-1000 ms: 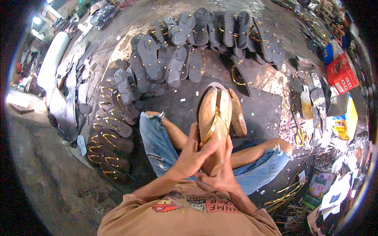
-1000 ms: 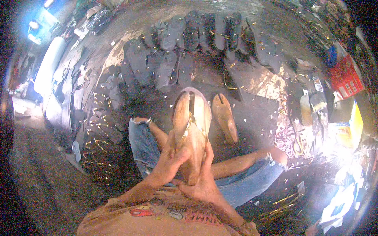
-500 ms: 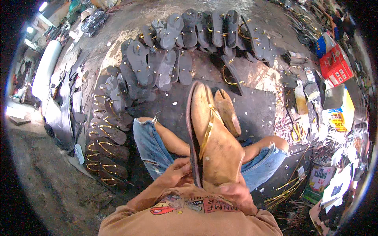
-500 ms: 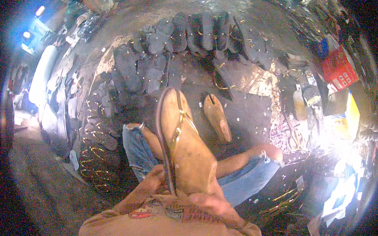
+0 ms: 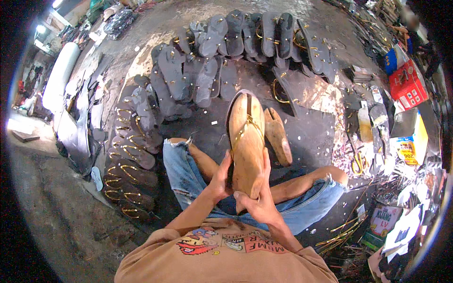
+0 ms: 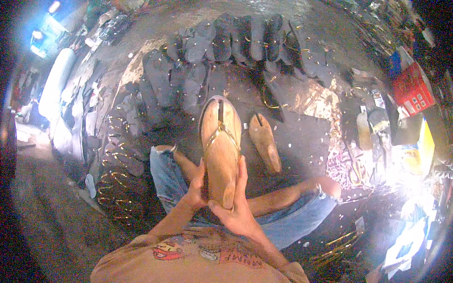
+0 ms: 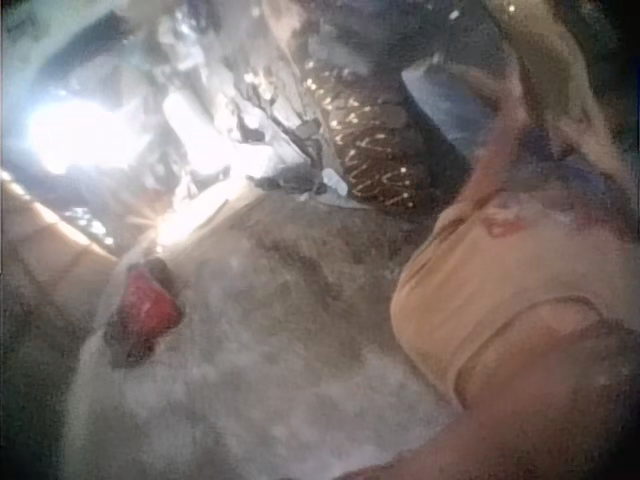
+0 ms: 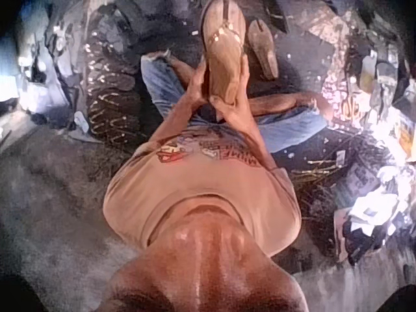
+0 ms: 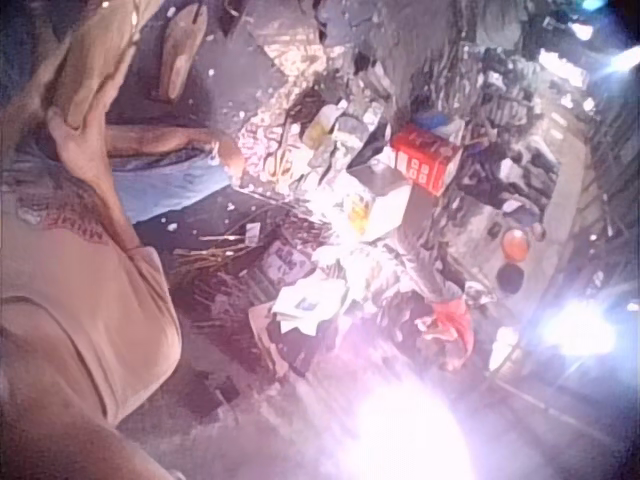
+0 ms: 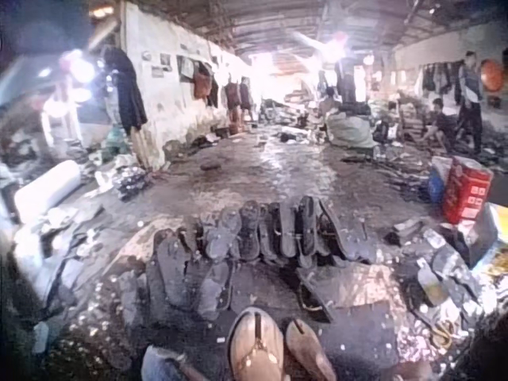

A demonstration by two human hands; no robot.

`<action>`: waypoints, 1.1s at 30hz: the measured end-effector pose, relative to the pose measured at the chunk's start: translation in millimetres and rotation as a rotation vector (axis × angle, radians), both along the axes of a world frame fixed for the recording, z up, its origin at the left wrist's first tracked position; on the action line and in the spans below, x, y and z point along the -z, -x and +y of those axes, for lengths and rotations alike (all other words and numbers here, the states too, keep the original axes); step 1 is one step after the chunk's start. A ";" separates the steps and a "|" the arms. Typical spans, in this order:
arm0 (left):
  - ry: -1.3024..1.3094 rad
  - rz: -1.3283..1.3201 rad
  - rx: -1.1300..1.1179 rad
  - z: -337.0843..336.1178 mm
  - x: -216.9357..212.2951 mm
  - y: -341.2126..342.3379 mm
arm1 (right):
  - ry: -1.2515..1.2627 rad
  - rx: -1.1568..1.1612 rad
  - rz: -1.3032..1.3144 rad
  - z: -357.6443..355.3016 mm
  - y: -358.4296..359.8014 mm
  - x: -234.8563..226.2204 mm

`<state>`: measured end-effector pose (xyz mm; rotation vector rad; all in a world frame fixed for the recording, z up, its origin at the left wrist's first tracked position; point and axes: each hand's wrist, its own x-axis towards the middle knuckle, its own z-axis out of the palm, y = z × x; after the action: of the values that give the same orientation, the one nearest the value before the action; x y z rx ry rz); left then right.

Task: The person sits on the ground and repeatedly picks up a black flip-flop sole and a gold strap. They insert the strap into the sole using a wooden shoe last, then remove the last and place the finished flip-flop aside. The process is repeated for multiple units.

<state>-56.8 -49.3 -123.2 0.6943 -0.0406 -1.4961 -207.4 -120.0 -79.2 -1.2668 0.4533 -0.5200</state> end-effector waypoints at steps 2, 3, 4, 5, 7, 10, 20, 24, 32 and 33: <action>-0.067 0.147 -0.057 -11.7 -4.7 14.0 | -0.024 0.062 0.011 -4.5 4.0 2.5; -0.154 0.067 -0.087 -10.0 -7.3 14.0 | -0.049 0.092 0.028 -0.9 9.4 3.9; -0.228 -0.024 -0.125 -12.5 -10.2 2.3 | -0.097 0.033 0.044 -0.2 17.2 -13.2; -0.301 -0.116 -0.164 -17.8 -15.8 -10.7 | -0.155 0.068 0.012 -8.7 23.1 -16.7; -0.205 -0.014 -0.209 -0.8 23.8 -61.9 | -0.297 0.107 -0.040 -26.2 44.6 -26.3; 0.143 0.271 -0.228 12.6 17.5 -64.3 | 0.159 0.676 0.255 -86.8 37.5 32.6; 0.438 0.416 -0.025 17.0 -9.5 -14.4 | 0.870 0.532 0.743 -121.8 18.7 27.8; 0.453 0.320 0.301 32.7 -12.5 -3.4 | 1.139 0.119 0.196 -113.1 -35.1 -70.1; -0.274 -1.201 0.376 85.4 -18.3 -67.1 | 0.432 -0.410 0.277 -133.5 -81.1 -40.8; -0.381 -1.251 0.308 101.4 -22.0 -73.5 | 0.483 -0.600 0.310 -132.4 -89.6 -39.2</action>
<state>16.7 52.0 -101.2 1.9100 -0.8564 -1.1341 -117.9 -252.4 -40.0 -1.8696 0.1820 0.0919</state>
